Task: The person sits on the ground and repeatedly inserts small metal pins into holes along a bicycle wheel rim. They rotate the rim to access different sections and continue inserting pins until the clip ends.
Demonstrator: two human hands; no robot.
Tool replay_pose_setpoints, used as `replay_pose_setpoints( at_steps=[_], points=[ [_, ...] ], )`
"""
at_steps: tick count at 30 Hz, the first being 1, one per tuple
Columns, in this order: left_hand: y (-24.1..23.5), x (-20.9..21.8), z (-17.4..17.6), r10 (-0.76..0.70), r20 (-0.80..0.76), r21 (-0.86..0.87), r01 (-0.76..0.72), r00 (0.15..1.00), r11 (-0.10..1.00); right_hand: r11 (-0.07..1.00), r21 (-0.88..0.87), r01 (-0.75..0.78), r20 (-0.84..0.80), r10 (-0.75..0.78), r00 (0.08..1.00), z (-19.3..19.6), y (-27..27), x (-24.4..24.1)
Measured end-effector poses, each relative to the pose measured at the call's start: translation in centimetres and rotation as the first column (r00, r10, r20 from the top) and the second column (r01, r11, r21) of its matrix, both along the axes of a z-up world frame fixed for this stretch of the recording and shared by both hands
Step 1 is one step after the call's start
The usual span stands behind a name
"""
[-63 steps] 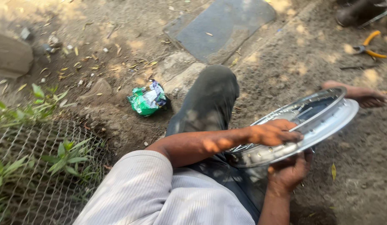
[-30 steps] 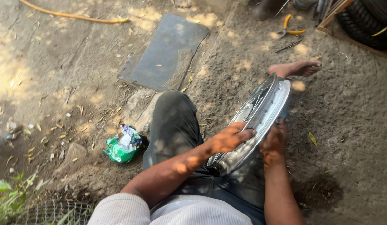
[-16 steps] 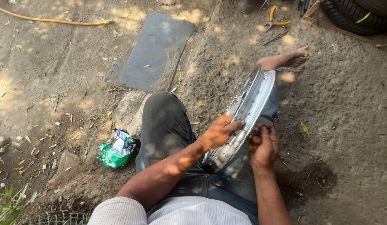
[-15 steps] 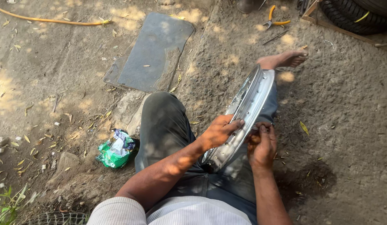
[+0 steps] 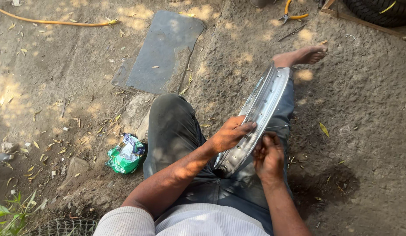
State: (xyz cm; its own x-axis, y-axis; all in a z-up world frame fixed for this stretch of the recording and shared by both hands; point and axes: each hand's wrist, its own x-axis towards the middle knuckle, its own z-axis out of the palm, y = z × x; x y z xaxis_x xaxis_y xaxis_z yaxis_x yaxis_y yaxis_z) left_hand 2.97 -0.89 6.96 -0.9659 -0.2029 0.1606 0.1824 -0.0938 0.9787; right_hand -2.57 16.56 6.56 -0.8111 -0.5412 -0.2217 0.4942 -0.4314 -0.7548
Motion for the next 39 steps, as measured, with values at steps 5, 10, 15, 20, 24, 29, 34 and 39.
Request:
replay_pose_setpoints(
  at_steps=[5, 10, 15, 20, 24, 29, 34, 39],
  points=[
    [0.3, 0.1, 1.2, -0.064, 0.147, 0.235, 0.028, 0.987, 0.972, 0.997, -0.055, -0.051, -0.049, 0.049, 0.998, -0.2, 0.4, 0.9],
    [0.0, 0.3, 1.7, -0.051, 0.205, 0.219, 0.005, 0.977, 0.976, 0.984, -0.140, -0.109, 0.051, 0.117, 0.992, -0.3, 0.2, -0.3],
    [0.3, 0.0, 0.5, -0.065, 0.201, 0.217, 0.020, 0.977, 0.976, 0.996, -0.054, -0.069, -0.070, 0.065, 0.995, 0.6, 0.2, 0.4],
    [1.1, 1.6, -1.6, 0.109, -0.530, -0.670, -0.494, 0.841, 0.554, 0.960, 0.269, 0.080, -0.066, -0.065, 0.996, 1.1, -2.2, -5.6],
    [1.9, 0.9, -2.0, 0.069, 0.011, -0.302, -0.063, 0.998, 0.951, 0.966, 0.254, -0.051, -0.082, 0.074, 0.994, -0.9, -4.4, -8.0],
    [0.6, 0.0, -2.4, 0.104, -0.623, -0.427, -0.449, 0.775, 0.785, 0.994, 0.078, 0.074, -0.213, -0.056, 0.975, -1.9, -1.7, -5.6],
    [0.5, 0.3, -1.2, 0.033, 0.249, 0.037, -0.044, 0.968, 0.998, 0.992, 0.119, -0.037, -0.204, 0.061, 0.977, 0.4, 2.4, -4.0],
    [0.2, -0.3, -0.9, 0.027, 0.028, -0.040, -0.026, 0.999, 0.999, 0.974, 0.226, -0.002, -0.291, 0.070, 0.954, -0.4, 0.2, -1.9]
  ],
)
